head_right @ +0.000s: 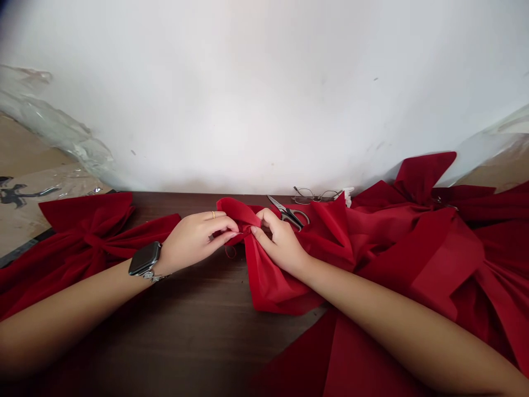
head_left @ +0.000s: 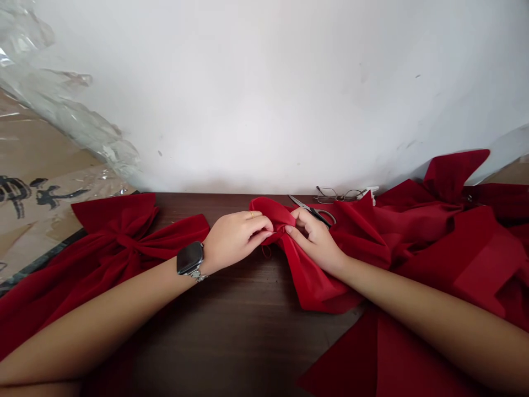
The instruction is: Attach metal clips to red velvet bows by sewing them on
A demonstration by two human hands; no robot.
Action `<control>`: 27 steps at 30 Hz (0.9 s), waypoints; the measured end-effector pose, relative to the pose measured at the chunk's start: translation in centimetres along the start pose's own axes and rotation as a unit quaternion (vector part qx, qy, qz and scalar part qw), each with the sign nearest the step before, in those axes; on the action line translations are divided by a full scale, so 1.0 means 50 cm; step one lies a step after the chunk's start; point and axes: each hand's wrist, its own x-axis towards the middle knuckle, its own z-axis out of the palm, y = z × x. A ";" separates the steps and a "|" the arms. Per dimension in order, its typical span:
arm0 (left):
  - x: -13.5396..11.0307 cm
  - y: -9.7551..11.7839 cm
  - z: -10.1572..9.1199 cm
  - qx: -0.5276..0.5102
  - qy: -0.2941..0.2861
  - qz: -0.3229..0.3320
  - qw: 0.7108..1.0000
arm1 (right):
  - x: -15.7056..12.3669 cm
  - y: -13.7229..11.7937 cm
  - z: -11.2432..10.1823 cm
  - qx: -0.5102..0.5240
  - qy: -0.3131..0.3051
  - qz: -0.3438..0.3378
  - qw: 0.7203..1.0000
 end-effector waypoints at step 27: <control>0.008 -0.010 0.079 -0.213 0.145 -0.047 0.965 | 0.023 0.009 -0.002 -0.041 0.035 0.001 0.999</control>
